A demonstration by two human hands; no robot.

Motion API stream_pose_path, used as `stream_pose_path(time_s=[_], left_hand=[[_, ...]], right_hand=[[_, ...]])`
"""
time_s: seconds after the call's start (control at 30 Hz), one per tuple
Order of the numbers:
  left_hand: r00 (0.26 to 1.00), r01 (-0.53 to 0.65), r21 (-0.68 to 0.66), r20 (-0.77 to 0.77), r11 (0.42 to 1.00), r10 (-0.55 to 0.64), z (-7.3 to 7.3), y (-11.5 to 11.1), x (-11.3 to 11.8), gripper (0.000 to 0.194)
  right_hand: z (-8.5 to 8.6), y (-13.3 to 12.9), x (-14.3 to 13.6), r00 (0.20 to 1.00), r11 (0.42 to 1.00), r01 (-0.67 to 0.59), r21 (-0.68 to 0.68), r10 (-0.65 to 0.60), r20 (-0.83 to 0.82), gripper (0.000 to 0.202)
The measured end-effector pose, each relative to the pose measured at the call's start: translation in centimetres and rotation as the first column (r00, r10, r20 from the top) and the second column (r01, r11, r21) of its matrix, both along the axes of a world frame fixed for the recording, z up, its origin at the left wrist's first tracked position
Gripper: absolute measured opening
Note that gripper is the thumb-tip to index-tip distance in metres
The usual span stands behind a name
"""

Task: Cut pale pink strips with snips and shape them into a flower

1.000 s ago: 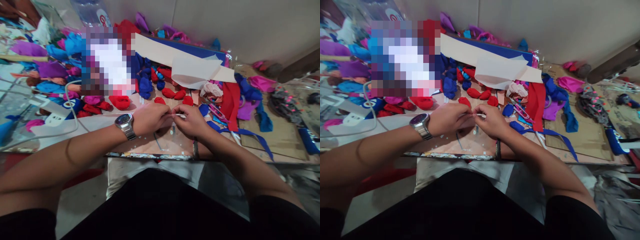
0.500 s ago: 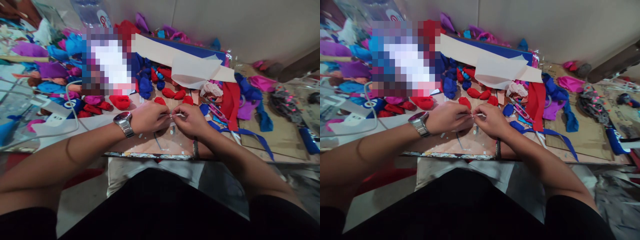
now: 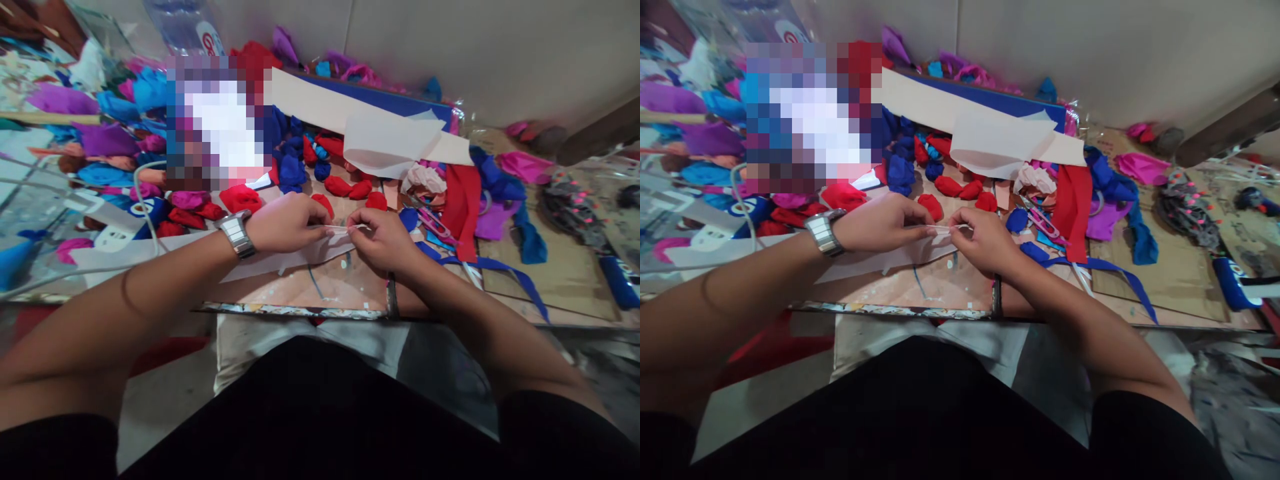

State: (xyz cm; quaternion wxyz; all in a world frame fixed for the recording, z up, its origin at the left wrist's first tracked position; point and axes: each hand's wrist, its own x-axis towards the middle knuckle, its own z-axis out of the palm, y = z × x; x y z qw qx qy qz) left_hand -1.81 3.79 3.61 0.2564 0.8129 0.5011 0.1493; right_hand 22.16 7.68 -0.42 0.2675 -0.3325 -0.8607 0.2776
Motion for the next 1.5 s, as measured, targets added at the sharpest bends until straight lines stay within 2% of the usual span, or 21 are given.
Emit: stream_pose_path(time_s=[0.23,0.43,0.57,0.7,0.97,1.27,1.5], left_hand=[[1.000,0.001,-0.031,0.013,1.000,-0.001,-0.1,0.1,-0.1,0.033],[0.997,0.061,-0.034,0.046,0.998,-0.059,-0.5,-0.2,0.3,0.037],[0.997,0.082,-0.051,0.020,0.995,-0.081,-0.9,-0.1,0.2,0.041],[0.995,0.088,-0.101,0.055,0.991,-0.082,-0.8,0.0,0.1,0.035],[0.989,0.090,-0.111,0.130,0.990,-0.075,-0.6,0.2,0.0,0.029],[0.982,0.072,-0.156,0.186,0.985,-0.042,-0.7,0.2,0.0,0.027],[0.974,0.052,-0.159,0.228,0.986,-0.015,-0.5,0.1,0.3,0.035]], right_hand=[[0.4,-0.2,0.1,0.996,0.996,-0.091,-0.005,0.091,-0.020,0.013],[0.2,-0.3,0.0,0.992,0.995,-0.088,0.046,0.092,-0.087,0.014],[0.1,-0.1,0.0,0.987,0.986,-0.120,0.116,0.131,-0.089,0.011],[-0.3,0.2,0.0,0.972,0.965,-0.167,0.203,0.195,-0.128,0.008],[-0.6,0.5,0.0,0.957,0.930,-0.178,0.321,0.240,-0.162,0.013],[-0.6,0.5,0.1,0.956,0.898,-0.170,0.405,0.249,-0.152,0.012],[-0.5,0.3,0.1,0.967,0.902,-0.154,0.405,0.222,-0.127,0.012]])
